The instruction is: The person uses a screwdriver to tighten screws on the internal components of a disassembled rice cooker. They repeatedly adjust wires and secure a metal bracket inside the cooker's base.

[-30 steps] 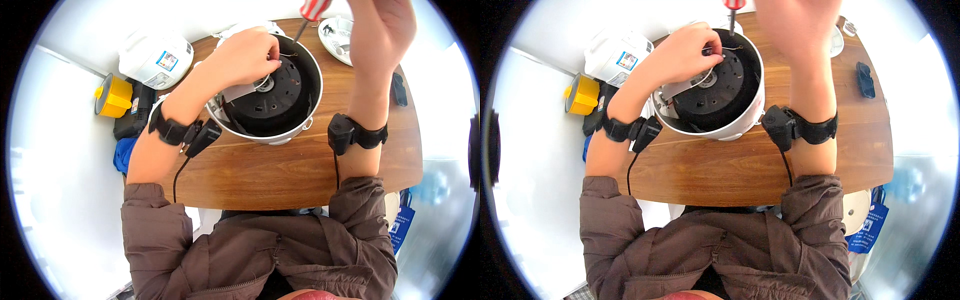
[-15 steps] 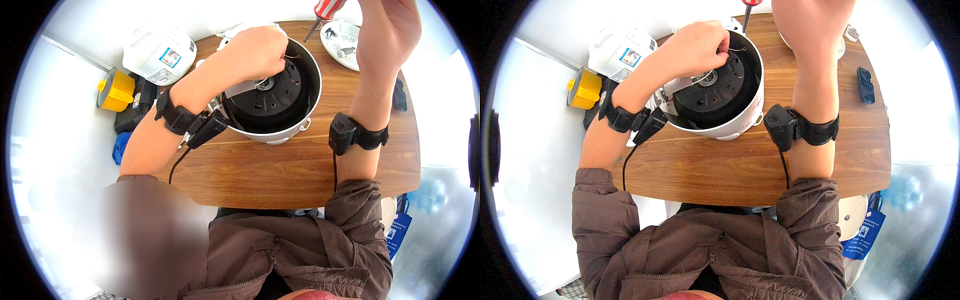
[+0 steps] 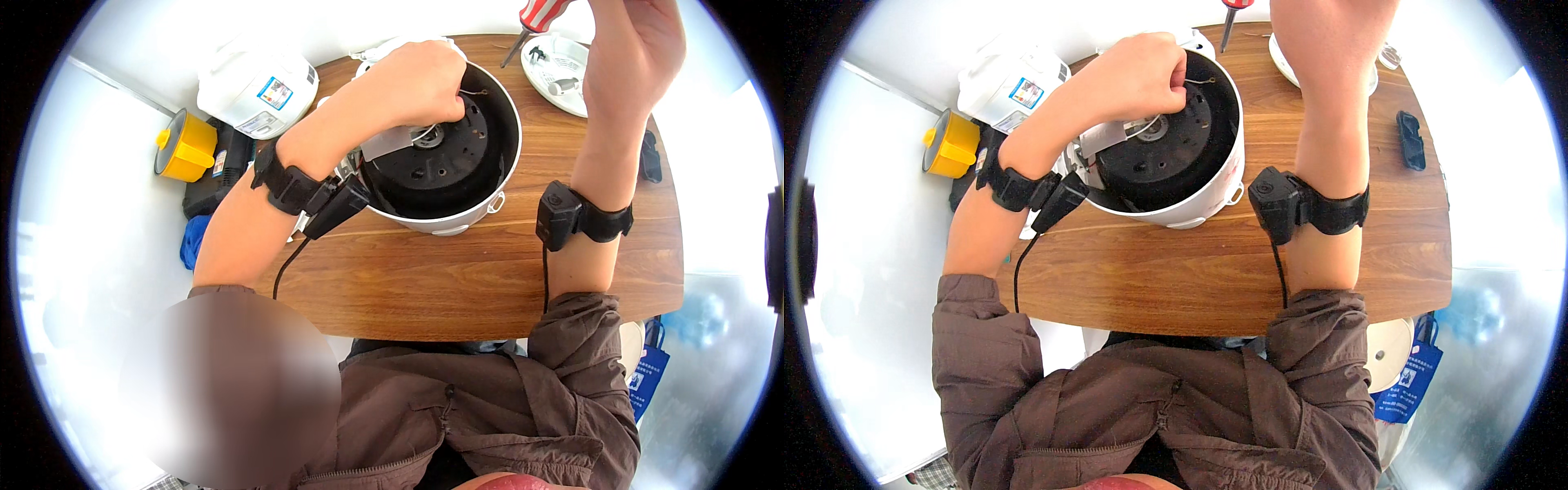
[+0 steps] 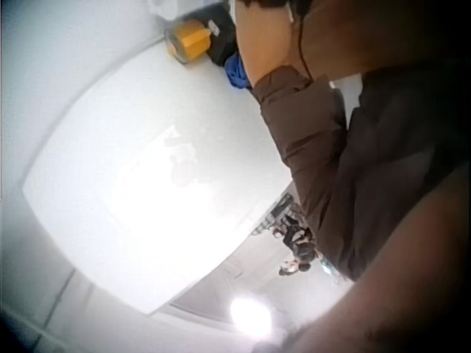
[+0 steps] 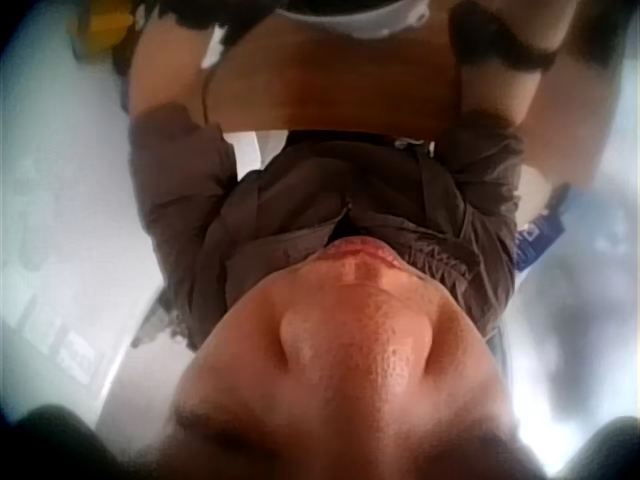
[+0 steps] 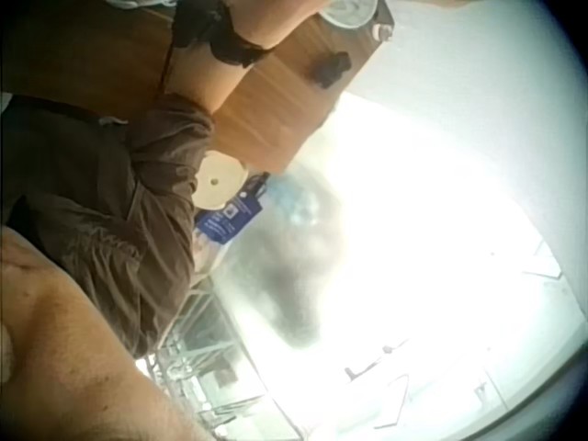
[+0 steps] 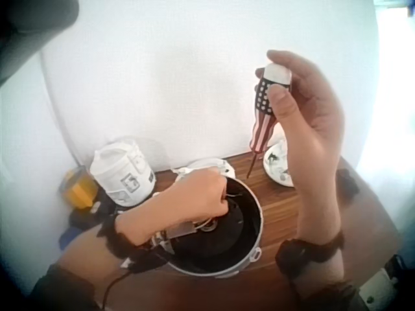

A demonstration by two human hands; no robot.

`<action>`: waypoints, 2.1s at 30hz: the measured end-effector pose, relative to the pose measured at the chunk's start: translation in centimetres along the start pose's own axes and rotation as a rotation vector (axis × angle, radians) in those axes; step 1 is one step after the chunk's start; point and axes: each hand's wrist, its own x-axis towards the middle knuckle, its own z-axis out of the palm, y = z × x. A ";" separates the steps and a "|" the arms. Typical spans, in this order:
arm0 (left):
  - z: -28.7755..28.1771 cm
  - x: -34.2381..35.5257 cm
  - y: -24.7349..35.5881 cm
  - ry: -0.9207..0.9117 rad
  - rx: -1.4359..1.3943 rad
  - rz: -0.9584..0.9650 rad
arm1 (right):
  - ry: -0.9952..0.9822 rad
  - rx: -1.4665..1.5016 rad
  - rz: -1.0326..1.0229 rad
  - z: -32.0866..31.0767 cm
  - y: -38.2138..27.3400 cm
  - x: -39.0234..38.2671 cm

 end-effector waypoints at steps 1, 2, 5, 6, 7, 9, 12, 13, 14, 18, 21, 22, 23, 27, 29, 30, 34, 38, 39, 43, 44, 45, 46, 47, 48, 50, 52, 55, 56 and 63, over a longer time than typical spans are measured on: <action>0.0 0.0 0.0 0.007 0.000 0.008 | 0.000 0.036 -0.007 0.0 0.2 0.0; 0.1 0.0 0.2 0.011 -0.005 0.001 | -0.001 0.064 -0.014 0.1 0.4 0.0; 0.0 -0.2 0.2 0.002 -0.019 -0.025 | 0.013 0.127 0.019 0.6 0.2 -0.1; -0.1 -0.2 0.2 -0.015 -0.024 -0.038 | 0.001 0.133 0.011 0.6 0.4 -0.1; -0.1 -0.2 0.2 -0.033 -0.029 -0.053 | -0.010 0.141 0.003 0.5 0.5 -0.2; -0.1 -0.2 0.2 -0.019 -0.030 -0.034 | -0.042 0.128 -0.023 0.4 0.5 -0.2; 0.0 -0.3 0.2 0.040 -0.006 0.017 | 0.002 0.122 0.021 0.9 0.5 -0.3; 0.1 -0.4 0.2 0.066 0.007 0.037 | -0.001 0.126 0.023 0.9 0.5 -0.3; 0.4 -0.4 0.2 0.090 0.019 0.052 | -0.007 0.125 0.025 0.9 0.6 -0.3; 0.9 -0.4 0.3 0.120 0.057 0.077 | -0.006 0.119 0.025 1.2 0.8 -0.5; 0.9 -0.4 0.3 0.114 0.076 0.078 | -0.021 0.116 0.020 1.1 1.0 -0.5; 0.9 -0.4 0.2 0.115 0.081 0.080 | -0.027 0.110 0.014 1.1 1.1 -0.5; 0.8 -0.5 0.2 0.115 0.078 0.083 | -0.032 0.103 0.008 1.1 1.1 -0.5; 0.8 -0.5 0.1 0.119 0.057 0.086 | -0.037 0.131 0.027 1.3 1.2 -0.6; 1.0 -0.4 0.0 0.132 0.046 0.097 | -0.047 0.128 0.031 1.3 1.1 -0.6; 1.1 -0.3 -0.2 0.142 0.044 0.110 | -0.056 0.109 0.026 1.3 1.1 -0.6; 0.2 -0.9 -0.2 0.085 -0.065 0.017 | -0.052 0.085 0.024 2.1 1.6 -1.4; -1.0 -0.9 -0.7 0.082 -0.197 0.025 | -0.062 0.082 0.040 1.5 1.1 -0.9; -1.4 -1.0 -0.9 0.056 -0.235 -0.018 | -0.049 0.077 0.038 1.5 1.2 -0.9; -2.2 -2.4 -2.9 0.143 -0.382 -0.078 | -0.043 0.065 0.037 1.9 1.0 -0.9; -2.7 -2.8 -3.2 0.146 -0.361 -0.085 | -0.056 0.053 0.039 1.8 0.9 -0.9; -3.5 -3.0 -3.5 0.151 -0.376 -0.115 | -0.056 0.052 0.037 1.6 0.8 -0.9; -4.4 -3.2 -3.7 0.156 -0.391 -0.146 | -0.056 0.051 0.036 1.3 0.7 -0.8; -5.3 -3.6 -4.0 0.160 -0.404 -0.181 | -0.055 0.055 0.036 1.6 0.4 -0.9; -6.1 -4.4 -4.2 0.170 -0.417 -0.250 | 0.033 -0.084 0.086 2.4 -0.6 -0.9; -7.0 -6.1 -5.1 0.196 -0.460 -0.281 | 0.032 -0.195 -0.004 2.5 -0.5 -1.1; -6.8 -8.2 -7.0 0.206 -0.574 -0.331 | 0.019 -0.267 -0.006 2.8 -1.1 -1.1; -3.1 -11.9 -11.9 0.290 -0.469 -0.317 | -0.011 -0.364 0.034 4.2 -3.2 -0.9; -1.6 -12.5 -12.8 0.262 -0.389 -0.353 | -0.023 -0.402 0.041 4.4 -3.7 -1.0; 7.8 -15.5 -12.0 0.106 -0.245 -0.428 | -0.051 -0.453 0.089 5.4 -3.3 -1.6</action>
